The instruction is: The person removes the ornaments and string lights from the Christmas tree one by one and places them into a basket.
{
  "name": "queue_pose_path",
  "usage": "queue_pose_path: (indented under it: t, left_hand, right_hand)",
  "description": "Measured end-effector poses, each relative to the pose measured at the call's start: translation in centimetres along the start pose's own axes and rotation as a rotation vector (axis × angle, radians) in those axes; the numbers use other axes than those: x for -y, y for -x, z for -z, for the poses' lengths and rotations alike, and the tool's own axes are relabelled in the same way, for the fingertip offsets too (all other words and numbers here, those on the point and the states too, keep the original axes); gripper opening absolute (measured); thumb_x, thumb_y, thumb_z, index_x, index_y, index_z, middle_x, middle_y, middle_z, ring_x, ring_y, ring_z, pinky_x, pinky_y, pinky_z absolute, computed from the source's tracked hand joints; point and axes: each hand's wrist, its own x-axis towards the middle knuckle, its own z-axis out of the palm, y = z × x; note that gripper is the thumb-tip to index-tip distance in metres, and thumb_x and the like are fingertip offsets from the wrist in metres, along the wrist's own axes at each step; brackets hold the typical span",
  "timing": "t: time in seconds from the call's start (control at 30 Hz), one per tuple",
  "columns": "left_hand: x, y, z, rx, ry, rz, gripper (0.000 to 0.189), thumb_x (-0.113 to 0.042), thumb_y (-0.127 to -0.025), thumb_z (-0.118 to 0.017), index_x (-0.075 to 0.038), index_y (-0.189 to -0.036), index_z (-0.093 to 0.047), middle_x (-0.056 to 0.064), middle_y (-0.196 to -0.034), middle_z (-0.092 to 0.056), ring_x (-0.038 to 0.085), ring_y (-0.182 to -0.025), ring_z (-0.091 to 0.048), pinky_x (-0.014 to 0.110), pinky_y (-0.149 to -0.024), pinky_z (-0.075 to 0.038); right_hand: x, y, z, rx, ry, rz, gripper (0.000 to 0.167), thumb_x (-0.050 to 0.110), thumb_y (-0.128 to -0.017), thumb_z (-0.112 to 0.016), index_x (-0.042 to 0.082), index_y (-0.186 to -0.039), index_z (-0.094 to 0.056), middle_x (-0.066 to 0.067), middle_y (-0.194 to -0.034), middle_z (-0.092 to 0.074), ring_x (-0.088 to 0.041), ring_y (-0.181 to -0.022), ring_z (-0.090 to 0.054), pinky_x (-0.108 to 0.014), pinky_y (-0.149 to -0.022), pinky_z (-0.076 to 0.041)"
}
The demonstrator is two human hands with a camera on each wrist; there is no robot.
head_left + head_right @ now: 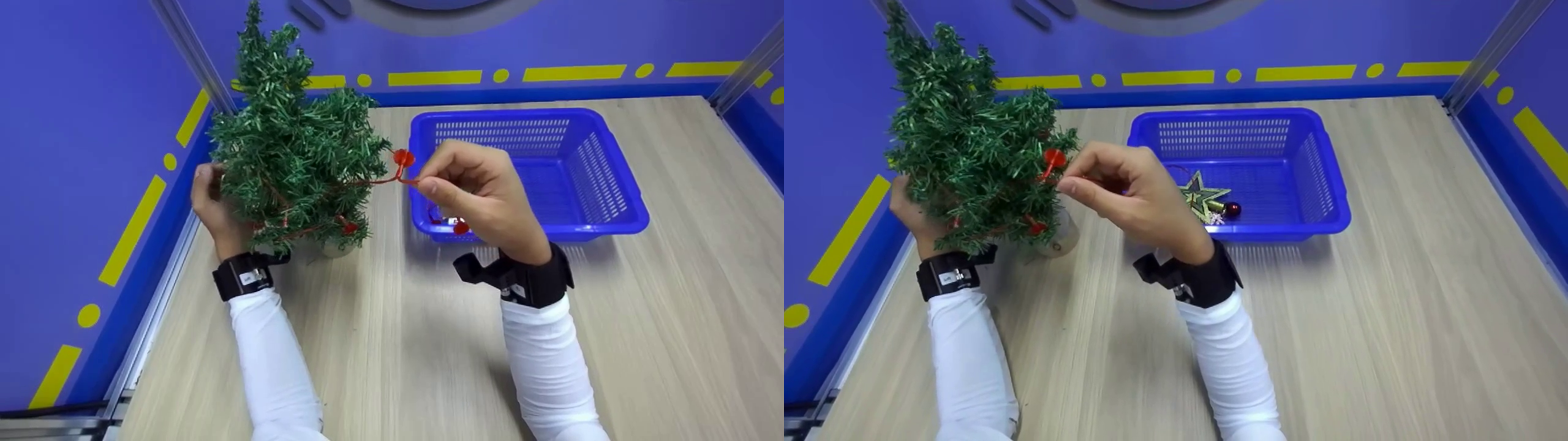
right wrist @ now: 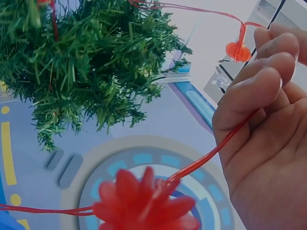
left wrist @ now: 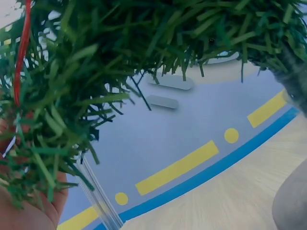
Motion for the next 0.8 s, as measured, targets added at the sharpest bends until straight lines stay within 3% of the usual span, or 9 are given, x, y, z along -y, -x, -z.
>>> queue_pose_path:
  t: [0.17, 0.23, 0.3, 0.4, 0.47, 0.5, 0.57, 0.67, 0.8]
  left_hand:
    - [0.2, 0.0, 0.7, -0.082, 0.064, 0.043, 0.034, -0.013, -0.106, -0.043, -0.004, -0.087, -0.069, 0.005, -0.089, -0.062, 0.018, -0.091, -0.057, 0.031, -0.097, -0.039]
    - [0.3, 0.0, 1.0, -0.078, 0.041, 0.077, 0.032, -0.013, -0.107, -0.042, -0.003, -0.092, -0.068, 0.005, -0.094, -0.06, 0.017, -0.094, -0.053, 0.03, -0.097, -0.037]
    - [0.2, 0.2, 1.2, -0.062, 0.0, 0.15, 0.029, -0.016, -0.107, -0.042, -0.006, -0.098, -0.068, 0.002, -0.104, -0.06, 0.013, -0.102, -0.053, 0.026, -0.099, -0.036]
    - [0.0, 0.5, 1.3, 0.044, 0.007, 0.247, 0.034, -0.022, -0.108, -0.039, -0.01, -0.099, -0.069, -0.001, -0.101, -0.063, 0.009, -0.093, -0.056, 0.024, -0.089, -0.042]
    - [-0.1, 0.7, 1.3, 0.125, 0.091, 0.304, 0.042, -0.024, -0.109, -0.034, -0.01, -0.096, -0.071, -0.001, -0.094, -0.068, 0.009, -0.086, -0.062, 0.024, -0.082, -0.048]
    - [-0.1, 0.8, 1.3, 0.162, 0.136, 0.317, 0.047, -0.024, -0.11, -0.032, -0.009, -0.089, -0.07, 0.0, -0.081, -0.066, 0.01, -0.074, -0.059, 0.025, -0.073, -0.048]
    - [-0.2, 1.0, 1.3, 0.222, 0.212, 0.364, 0.052, -0.026, -0.11, -0.027, -0.007, -0.089, -0.071, 0.002, -0.075, -0.065, 0.011, -0.069, -0.058, 0.026, -0.068, -0.049]
    - [-0.3, 1.2, 1.4, 0.237, 0.258, 0.388, 0.054, -0.027, -0.11, -0.026, -0.006, -0.09, -0.071, 0.002, -0.073, -0.064, 0.01, -0.066, -0.057, 0.025, -0.065, -0.048]
    - [-0.1, 1.2, 1.7, 0.252, 0.384, 0.376, 0.062, -0.024, -0.109, -0.018, -0.006, -0.073, -0.066, 0.001, -0.06, -0.056, 0.01, -0.053, -0.047, 0.026, -0.054, -0.041]
  right_hand:
    - [-0.1, 0.0, 0.1, -0.026, -0.01, 0.003, 0.04, 0.029, -0.097, -0.071, -0.01, -0.087, -0.063, 0.0, -0.064, -0.05, -0.009, -0.048, -0.041, -0.026, -0.041, -0.032]
    - [-0.2, -0.1, 0.2, -0.028, -0.003, 0.005, 0.042, 0.03, -0.096, -0.071, -0.01, -0.086, -0.063, -0.001, -0.063, -0.05, -0.01, -0.048, -0.041, -0.027, -0.04, -0.032]
    - [-0.1, -0.1, 0.2, -0.031, -0.004, 0.006, 0.041, 0.03, -0.097, -0.071, -0.009, -0.086, -0.064, -0.001, -0.063, -0.05, -0.009, -0.048, -0.041, -0.026, -0.041, -0.033]
    - [-0.1, -0.1, 0.2, -0.04, -0.003, 0.011, 0.039, 0.029, -0.097, -0.071, -0.008, -0.086, -0.065, -0.001, -0.063, -0.05, -0.009, -0.048, -0.041, -0.024, -0.042, -0.034]
    - [-0.1, -0.1, 0.3, -0.045, 0.004, 0.016, 0.04, 0.03, -0.097, -0.071, -0.008, -0.086, -0.065, -0.001, -0.063, -0.05, -0.009, -0.049, -0.041, -0.023, -0.043, -0.035]
    - [-0.1, -0.1, 0.3, -0.049, 0.006, 0.018, 0.04, 0.03, -0.097, -0.07, -0.008, -0.086, -0.065, -0.001, -0.062, -0.05, -0.009, -0.049, -0.042, -0.023, -0.043, -0.035]
    - [-0.1, -0.1, 0.4, -0.054, 0.003, 0.021, 0.04, 0.03, -0.097, -0.07, -0.009, -0.087, -0.065, -0.001, -0.062, -0.05, -0.009, -0.05, -0.042, -0.023, -0.043, -0.034]
    - [-0.2, -0.2, 0.4, -0.06, -0.002, 0.02, 0.041, 0.03, -0.097, -0.071, -0.009, -0.086, -0.064, 0.0, -0.061, -0.049, -0.01, -0.05, -0.041, -0.024, -0.043, -0.033]
    - [-0.4, -0.3, 0.4, -0.065, -0.004, 0.025, 0.041, 0.029, -0.097, -0.071, -0.01, -0.086, -0.064, 0.001, -0.061, -0.049, -0.01, -0.049, -0.039, -0.024, -0.043, -0.031]
